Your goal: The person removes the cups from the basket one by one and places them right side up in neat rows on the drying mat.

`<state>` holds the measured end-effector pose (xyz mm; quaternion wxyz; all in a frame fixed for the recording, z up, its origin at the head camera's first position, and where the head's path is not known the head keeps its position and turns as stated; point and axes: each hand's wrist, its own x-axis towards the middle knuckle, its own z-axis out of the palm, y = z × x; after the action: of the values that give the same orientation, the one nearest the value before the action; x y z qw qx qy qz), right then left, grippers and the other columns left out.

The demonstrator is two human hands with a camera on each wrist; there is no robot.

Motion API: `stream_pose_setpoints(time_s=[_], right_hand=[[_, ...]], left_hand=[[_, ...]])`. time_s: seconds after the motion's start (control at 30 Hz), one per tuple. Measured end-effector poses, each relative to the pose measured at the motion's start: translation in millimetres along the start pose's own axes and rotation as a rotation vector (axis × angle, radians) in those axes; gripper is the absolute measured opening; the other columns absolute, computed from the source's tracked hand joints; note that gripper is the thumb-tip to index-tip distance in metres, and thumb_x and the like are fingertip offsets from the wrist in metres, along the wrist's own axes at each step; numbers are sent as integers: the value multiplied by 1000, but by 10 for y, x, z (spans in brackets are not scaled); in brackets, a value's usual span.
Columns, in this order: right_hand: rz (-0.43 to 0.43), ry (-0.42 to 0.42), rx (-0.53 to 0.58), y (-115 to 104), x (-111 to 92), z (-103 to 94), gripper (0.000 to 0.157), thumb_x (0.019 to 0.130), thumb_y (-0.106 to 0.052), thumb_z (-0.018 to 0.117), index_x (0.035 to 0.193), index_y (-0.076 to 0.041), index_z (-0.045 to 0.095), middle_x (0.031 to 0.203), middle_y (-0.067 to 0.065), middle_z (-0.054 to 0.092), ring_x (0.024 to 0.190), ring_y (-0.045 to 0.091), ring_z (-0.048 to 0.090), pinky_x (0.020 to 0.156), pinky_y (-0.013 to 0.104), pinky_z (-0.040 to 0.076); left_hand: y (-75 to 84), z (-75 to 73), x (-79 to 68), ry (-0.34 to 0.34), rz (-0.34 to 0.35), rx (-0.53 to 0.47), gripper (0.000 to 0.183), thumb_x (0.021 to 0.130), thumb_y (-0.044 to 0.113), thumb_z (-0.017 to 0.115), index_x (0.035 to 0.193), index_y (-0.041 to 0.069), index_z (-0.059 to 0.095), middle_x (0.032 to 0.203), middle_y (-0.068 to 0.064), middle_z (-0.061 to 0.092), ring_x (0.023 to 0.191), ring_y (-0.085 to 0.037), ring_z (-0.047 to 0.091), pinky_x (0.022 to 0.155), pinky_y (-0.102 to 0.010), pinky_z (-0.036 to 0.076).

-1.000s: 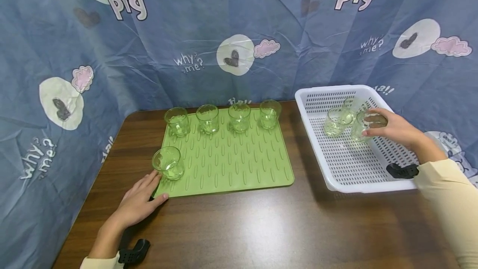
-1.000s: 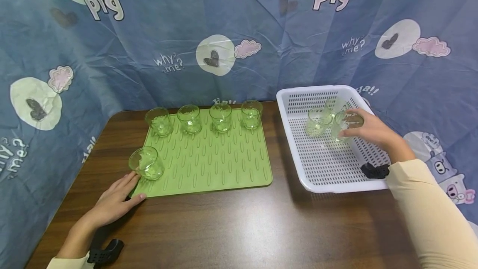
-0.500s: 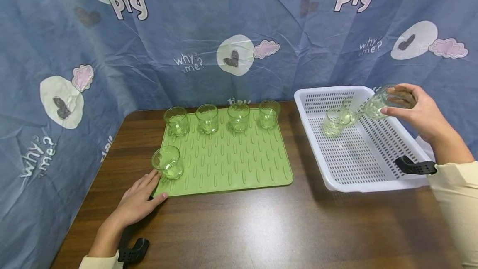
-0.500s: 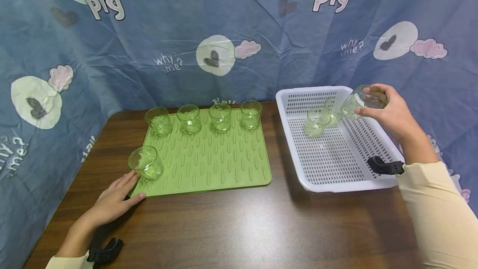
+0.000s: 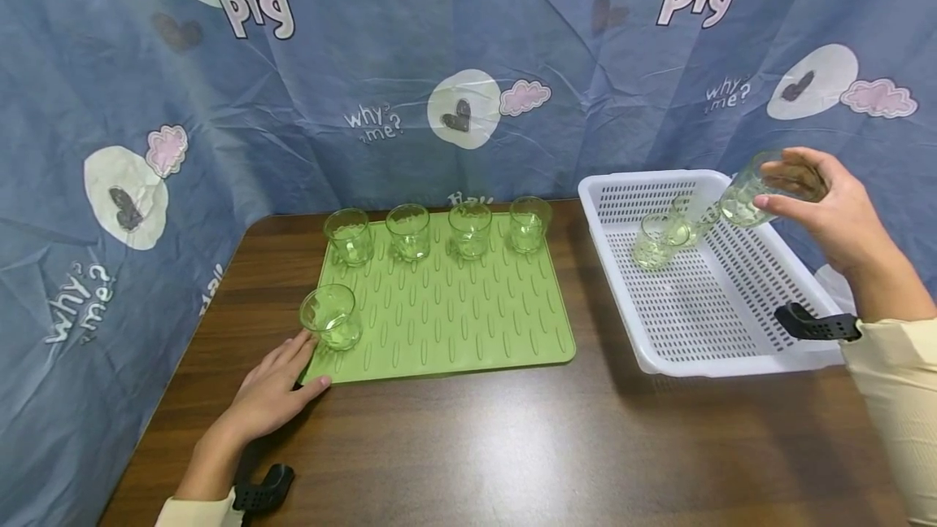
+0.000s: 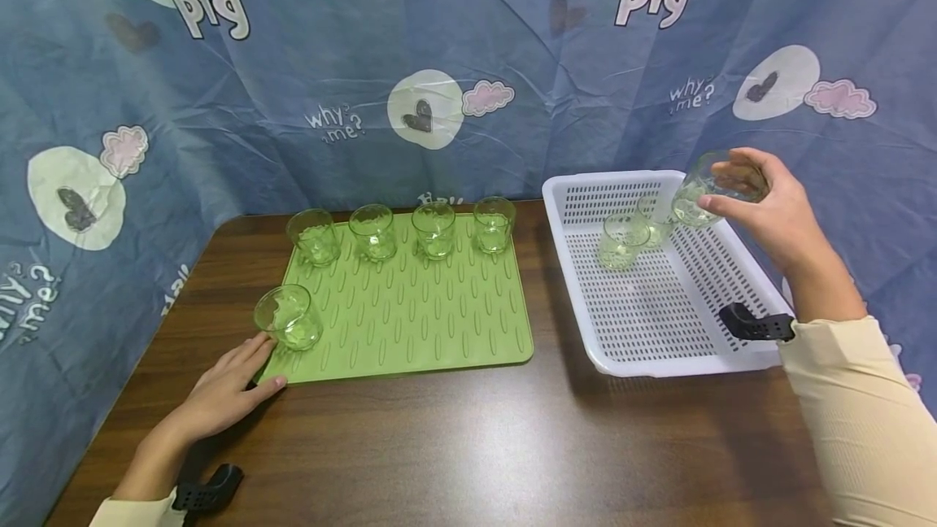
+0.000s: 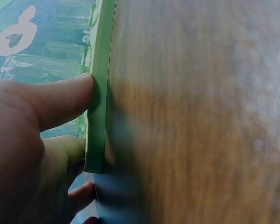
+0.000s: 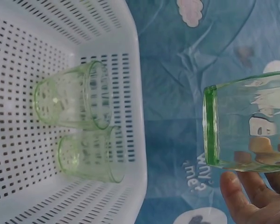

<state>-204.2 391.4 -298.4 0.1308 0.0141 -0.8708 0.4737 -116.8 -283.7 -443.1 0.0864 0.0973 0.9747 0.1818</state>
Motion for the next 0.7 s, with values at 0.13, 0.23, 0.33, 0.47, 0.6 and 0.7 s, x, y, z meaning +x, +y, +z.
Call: stream_pose_setpoints(time_s=[0.13, 0.23, 0.33, 0.47, 0.6, 0.7], right_hand=[[-1, -7, 6, -10, 5, 6, 70, 93, -8, 67, 153, -18, 31, 117, -32, 53, 109, -10, 47, 79, 4, 40], [-13, -31, 48, -34, 7, 17, 68, 93, -4, 66, 150, -20, 34, 117, -30, 54, 108, -10, 50, 79, 3, 42], [-24, -59, 58, -99, 6, 57, 67, 93, -2, 66, 149, -21, 35, 118, -29, 55, 108, -11, 51, 78, 3, 44], [-34, -87, -28, -240, 12, 161, 72, 92, -10, 70, 152, -18, 32, 118, -32, 53, 105, -14, 50, 78, 2, 42], [-75, -103, -31, -411, 19, 303, 72, 88, -8, 73, 150, -13, 36, 116, -31, 56, 103, -14, 55, 79, 2, 45], [-123, -123, -4, -541, 20, 419, 71, 85, -3, 75, 147, -11, 40, 116, -27, 59, 103, -12, 58, 80, 4, 47]], left_hand=[[1, -8, 2, -1, 2, 1, 78, 99, 47, 55, 153, -2, 32, 162, -26, 24, 143, -53, 26, 103, -76, 27], [4, -14, 1, 1, 3, 1, 77, 99, 47, 55, 153, -3, 32, 162, -26, 24, 143, -53, 26, 103, -76, 27], [2, -14, 3, 2, 3, 0, 77, 99, 47, 55, 153, -3, 32, 161, -26, 24, 143, -53, 26, 103, -76, 27], [3, -9, 2, -2, 1, 2, 77, 98, 47, 55, 153, -3, 32, 162, -26, 24, 143, -53, 26, 103, -76, 27], [-5, -4, 5, -5, -1, 0, 78, 99, 48, 54, 153, -3, 32, 162, -26, 23, 143, -53, 26, 103, -76, 26], [-16, 2, 4, -2, -1, -3, 78, 99, 48, 54, 153, -3, 32, 162, -26, 23, 143, -53, 25, 103, -76, 26]])
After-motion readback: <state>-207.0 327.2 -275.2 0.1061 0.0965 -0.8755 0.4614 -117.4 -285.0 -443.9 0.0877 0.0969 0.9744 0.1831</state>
